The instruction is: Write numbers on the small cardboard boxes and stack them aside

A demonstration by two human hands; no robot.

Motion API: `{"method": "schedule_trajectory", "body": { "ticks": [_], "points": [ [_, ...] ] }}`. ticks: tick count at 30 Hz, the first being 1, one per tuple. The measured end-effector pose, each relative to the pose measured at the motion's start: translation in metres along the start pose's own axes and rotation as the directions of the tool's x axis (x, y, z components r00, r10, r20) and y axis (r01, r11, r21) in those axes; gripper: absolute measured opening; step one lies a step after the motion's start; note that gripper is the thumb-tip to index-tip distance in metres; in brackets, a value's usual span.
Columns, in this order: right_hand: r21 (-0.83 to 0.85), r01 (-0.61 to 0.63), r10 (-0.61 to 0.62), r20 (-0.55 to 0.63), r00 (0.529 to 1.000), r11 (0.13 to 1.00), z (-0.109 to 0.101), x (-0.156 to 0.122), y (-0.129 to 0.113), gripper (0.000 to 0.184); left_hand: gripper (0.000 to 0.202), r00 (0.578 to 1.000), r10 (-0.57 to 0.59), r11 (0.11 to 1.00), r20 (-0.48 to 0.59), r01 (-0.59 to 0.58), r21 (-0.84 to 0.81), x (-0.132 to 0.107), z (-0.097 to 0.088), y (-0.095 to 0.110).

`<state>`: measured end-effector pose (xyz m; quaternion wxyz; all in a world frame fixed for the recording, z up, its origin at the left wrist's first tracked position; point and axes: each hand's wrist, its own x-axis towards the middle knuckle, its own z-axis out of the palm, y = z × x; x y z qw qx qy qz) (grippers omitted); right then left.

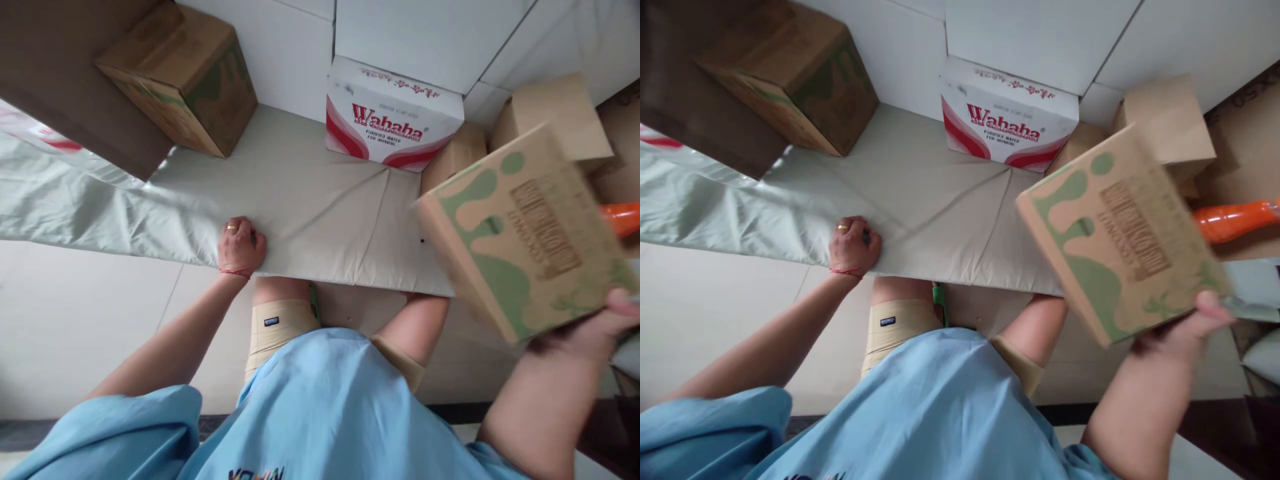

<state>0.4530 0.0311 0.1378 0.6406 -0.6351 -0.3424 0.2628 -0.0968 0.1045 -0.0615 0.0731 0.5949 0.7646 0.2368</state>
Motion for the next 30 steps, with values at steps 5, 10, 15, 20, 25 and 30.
{"method": "schedule_trajectory", "body": {
  "ticks": [5,10,15,20,25,30],
  "points": [
    [0.144,-0.439,0.431,0.083,0.898,0.887,0.004,-0.061,0.073,0.072,0.004,0.986,-0.111,0.982,-0.124,0.089,-0.167,-0.003,-0.008,0.016],
    [0.146,-0.511,0.478,0.208,0.853,0.847,-0.013,-0.073,0.118,0.061,0.025,0.989,-0.088,0.732,0.119,0.145,-0.665,-0.055,-0.02,0.084],
    [0.218,-0.456,0.411,0.223,0.884,0.863,-0.022,-0.071,0.135,0.063,0.073,0.76,0.337,0.293,0.556,0.477,-0.829,-0.113,-0.03,0.162],
    [0.3,-0.384,0.347,0.17,0.922,0.873,-0.031,-0.071,0.152,0.07,0.073,0.741,0.429,0.279,0.517,0.436,-0.856,-0.121,-0.041,0.187],
    [0.263,-0.429,0.387,0.195,0.901,0.864,-0.034,-0.083,0.149,0.076,0.064,0.745,0.349,0.364,0.568,0.451,-0.815,-0.119,-0.042,0.189],
    [0.202,-0.356,0.277,0.336,0.9,0.912,-0.018,-0.093,0.114,0.096,0.055,0.736,0.247,0.344,0.63,0.542,-0.767,-0.123,-0.038,0.174]
  ]
}}
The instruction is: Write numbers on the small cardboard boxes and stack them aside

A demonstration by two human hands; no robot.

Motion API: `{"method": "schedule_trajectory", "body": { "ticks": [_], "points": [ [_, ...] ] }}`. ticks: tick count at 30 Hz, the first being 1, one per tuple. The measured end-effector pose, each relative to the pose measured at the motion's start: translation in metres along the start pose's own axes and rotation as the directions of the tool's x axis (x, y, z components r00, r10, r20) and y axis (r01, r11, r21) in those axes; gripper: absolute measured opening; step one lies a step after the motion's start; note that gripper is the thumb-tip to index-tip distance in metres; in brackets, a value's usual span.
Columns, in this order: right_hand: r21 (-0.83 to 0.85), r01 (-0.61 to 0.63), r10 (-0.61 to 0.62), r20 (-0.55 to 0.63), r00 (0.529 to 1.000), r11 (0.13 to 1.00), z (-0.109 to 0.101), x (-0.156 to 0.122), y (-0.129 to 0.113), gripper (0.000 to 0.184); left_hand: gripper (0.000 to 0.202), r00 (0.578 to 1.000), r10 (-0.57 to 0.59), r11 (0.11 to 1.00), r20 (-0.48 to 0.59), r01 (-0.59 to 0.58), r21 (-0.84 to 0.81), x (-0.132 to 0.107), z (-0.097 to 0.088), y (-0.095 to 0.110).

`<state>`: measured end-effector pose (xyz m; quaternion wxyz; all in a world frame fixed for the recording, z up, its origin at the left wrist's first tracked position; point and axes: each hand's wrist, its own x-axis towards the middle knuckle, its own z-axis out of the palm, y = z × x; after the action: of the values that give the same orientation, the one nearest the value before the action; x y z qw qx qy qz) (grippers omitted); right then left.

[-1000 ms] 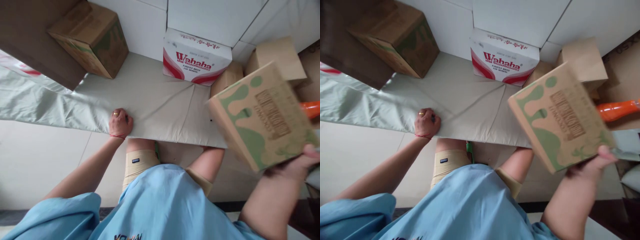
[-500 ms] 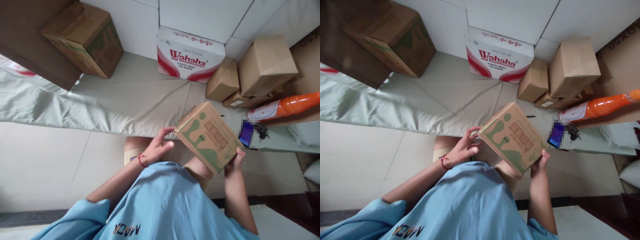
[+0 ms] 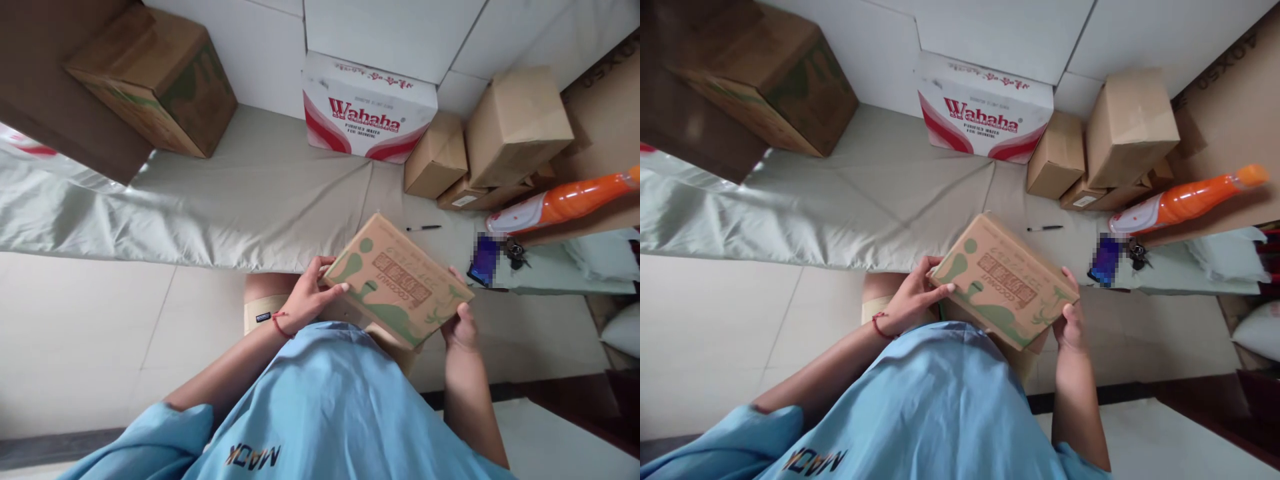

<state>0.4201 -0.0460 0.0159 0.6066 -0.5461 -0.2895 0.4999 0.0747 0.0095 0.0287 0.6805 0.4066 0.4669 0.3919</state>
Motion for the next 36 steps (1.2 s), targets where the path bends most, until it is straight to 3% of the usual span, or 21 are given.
{"method": "schedule_trajectory", "body": {
  "ticks": [2,5,9,11,15,21,27,33,36],
  "points": [
    [-0.035,0.064,-0.061,0.076,0.995,0.997,0.013,-0.005,-0.014,0.1,0.053,1.0,0.013,0.998,-0.016,-0.014,-0.056,-0.003,-0.009,-0.005],
    [-0.084,0.137,-0.119,0.186,0.975,0.987,0.03,-0.013,-0.032,0.086,0.051,0.997,0.046,0.993,-0.07,-0.053,-0.104,-0.008,-0.021,-0.012],
    [-0.178,0.217,-0.149,0.333,0.931,0.96,0.045,-0.018,-0.045,0.07,0.067,0.986,0.053,0.985,-0.161,-0.078,-0.151,-0.014,-0.031,-0.022],
    [-0.185,0.239,-0.165,0.342,0.925,0.953,0.05,-0.017,-0.046,0.068,0.068,0.983,0.045,0.98,-0.178,-0.078,-0.184,-0.017,-0.036,-0.024],
    [-0.194,0.233,-0.182,0.248,0.951,0.953,0.056,-0.009,-0.046,0.061,0.055,0.976,-0.032,0.97,-0.215,-0.021,-0.242,-0.018,-0.048,-0.023],
    [-0.229,0.283,-0.246,0.176,0.953,0.931,0.061,-0.005,-0.049,0.045,0.056,0.933,-0.128,0.946,-0.337,0.013,-0.323,-0.006,-0.06,-0.009],
    [-0.264,0.226,-0.201,0.117,0.972,0.938,0.071,-0.008,-0.044,0.045,0.039,0.933,-0.151,0.944,-0.327,0.038,-0.328,-0.002,-0.061,0.006],
    [-0.051,0.156,-0.158,-0.049,0.986,0.986,0.083,-0.01,-0.044,0.035,0.034,0.933,-0.126,0.948,-0.338,0.013,-0.319,-0.011,-0.053,0.016],
    [0.006,0.115,-0.113,-0.134,0.985,0.993,0.078,-0.007,-0.04,0.036,0.034,0.942,-0.072,0.949,-0.327,-0.036,-0.312,-0.017,-0.048,0.022]
  ]
}}
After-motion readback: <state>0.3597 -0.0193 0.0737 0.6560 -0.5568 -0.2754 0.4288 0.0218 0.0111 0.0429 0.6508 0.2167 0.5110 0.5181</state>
